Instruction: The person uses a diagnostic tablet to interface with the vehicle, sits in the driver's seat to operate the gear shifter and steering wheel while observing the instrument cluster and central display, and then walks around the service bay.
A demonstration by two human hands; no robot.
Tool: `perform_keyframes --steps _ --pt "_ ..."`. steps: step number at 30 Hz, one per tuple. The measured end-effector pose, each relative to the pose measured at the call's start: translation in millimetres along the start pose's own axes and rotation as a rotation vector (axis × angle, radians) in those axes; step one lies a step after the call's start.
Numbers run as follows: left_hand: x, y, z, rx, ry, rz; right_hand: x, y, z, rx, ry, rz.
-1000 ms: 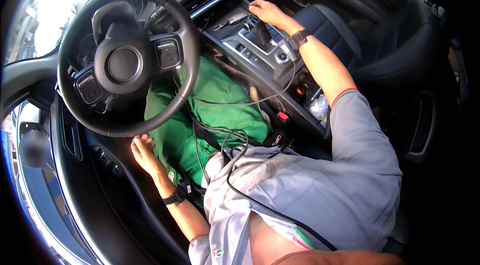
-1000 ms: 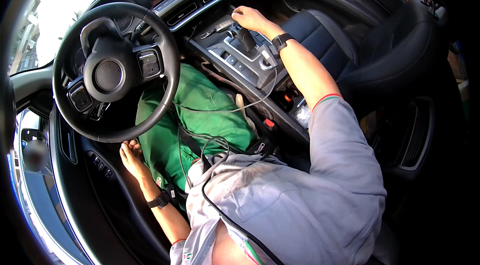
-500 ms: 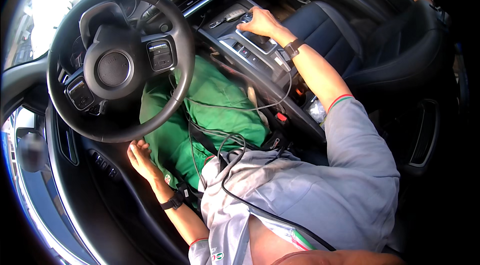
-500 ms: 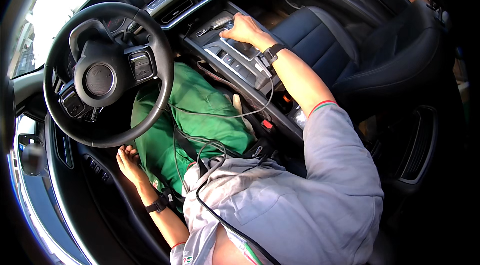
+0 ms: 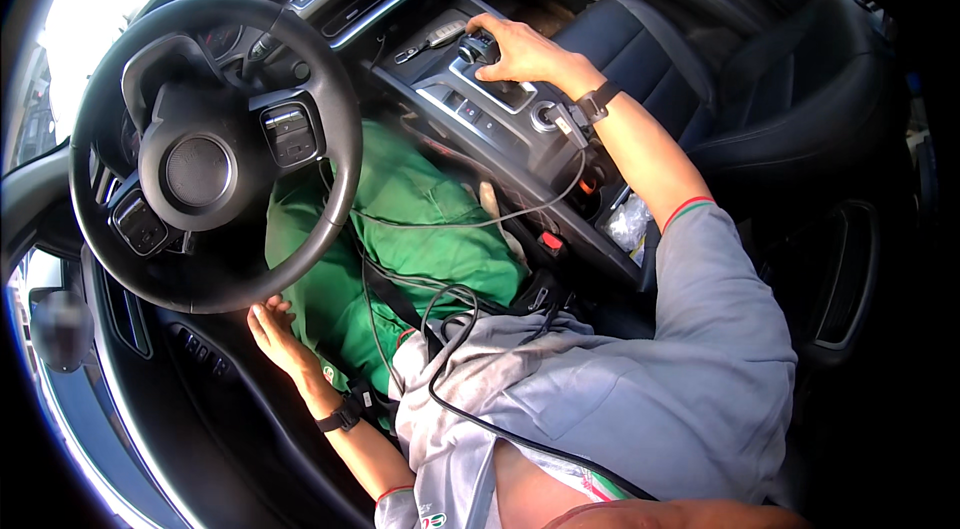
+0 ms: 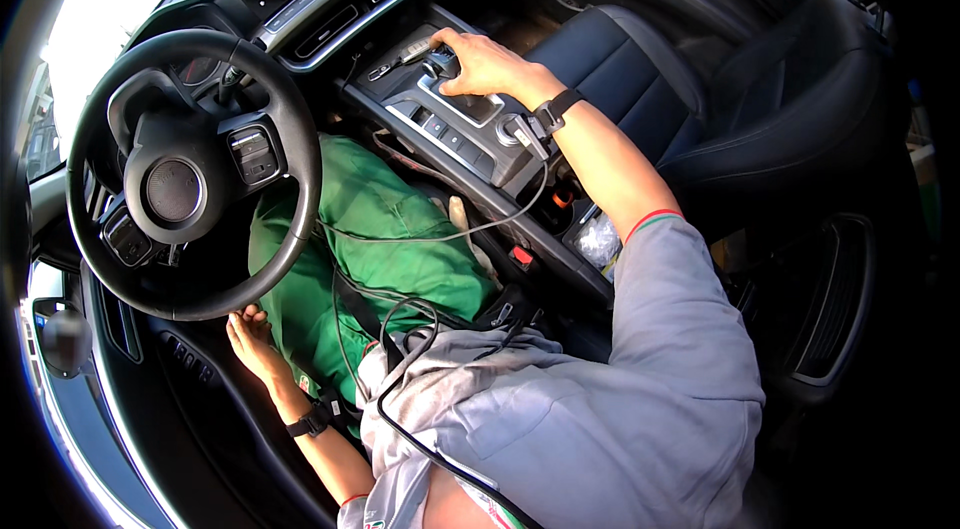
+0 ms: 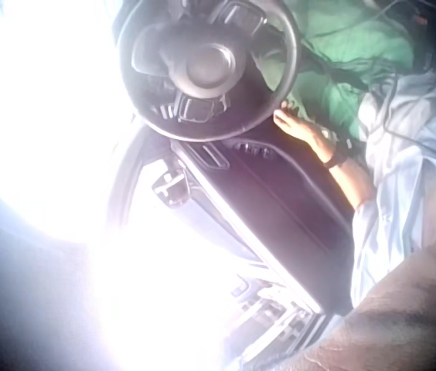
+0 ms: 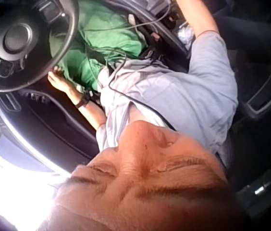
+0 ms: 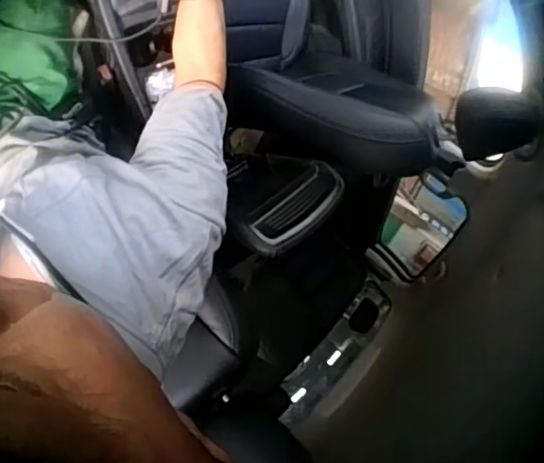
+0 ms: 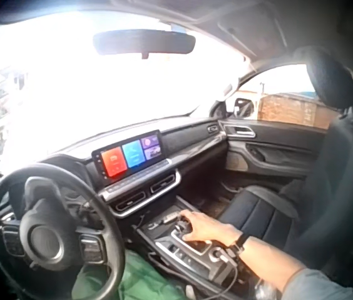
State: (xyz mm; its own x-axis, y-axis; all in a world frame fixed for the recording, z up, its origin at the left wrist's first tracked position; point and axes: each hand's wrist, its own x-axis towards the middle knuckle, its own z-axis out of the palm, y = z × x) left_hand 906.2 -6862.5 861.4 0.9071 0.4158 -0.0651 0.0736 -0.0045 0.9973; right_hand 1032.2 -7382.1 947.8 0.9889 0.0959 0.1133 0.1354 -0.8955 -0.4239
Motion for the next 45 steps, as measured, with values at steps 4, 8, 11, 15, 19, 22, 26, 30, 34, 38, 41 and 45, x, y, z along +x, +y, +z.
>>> perform_keyframes --steps 4,8,11,15,19,22,26,30,34,38,41,45 --pt "4 2 3 -0.013 0.004 0.000 5 -3 -9 -0.096 0.030 -0.014" --pt "6 1 8 -0.047 0.000 0.011 9 -2 -17 -0.168 0.039 -0.034" --pt "3 1 4 -0.067 0.009 0.020 7 -18 -21 -0.186 -0.051 0.043" --pt "-3 3 0 -0.048 0.006 0.019 -1 -25 -22 -0.247 -0.074 0.047" --pt "-1 6 -11 -0.060 0.014 0.009 -17 -25 -20 -0.222 -0.022 0.019" --pt "1 7 -15 -0.063 0.018 0.009 -24 -30 -18 -0.194 0.003 0.031" --pt "4 -2 -15 -0.073 0.021 0.002 -23 -38 -25 -0.185 0.049 0.016" --pt "3 1 -15 -0.045 0.022 0.012 -10 -43 -29 -0.149 0.175 -0.069" --pt "1 10 -18 -0.050 0.032 0.025 14 -61 -34 0.095 0.411 -0.092" --pt "0 17 -15 -0.068 0.022 0.046 40 -85 -18 0.247 0.378 -0.101" --pt "-6 29 -9 -0.061 0.001 0.052 60 -111 7 0.202 0.233 -0.138" --pt "-15 35 -1 -0.045 0.007 0.063 86 -126 55 0.034 0.126 -0.248"
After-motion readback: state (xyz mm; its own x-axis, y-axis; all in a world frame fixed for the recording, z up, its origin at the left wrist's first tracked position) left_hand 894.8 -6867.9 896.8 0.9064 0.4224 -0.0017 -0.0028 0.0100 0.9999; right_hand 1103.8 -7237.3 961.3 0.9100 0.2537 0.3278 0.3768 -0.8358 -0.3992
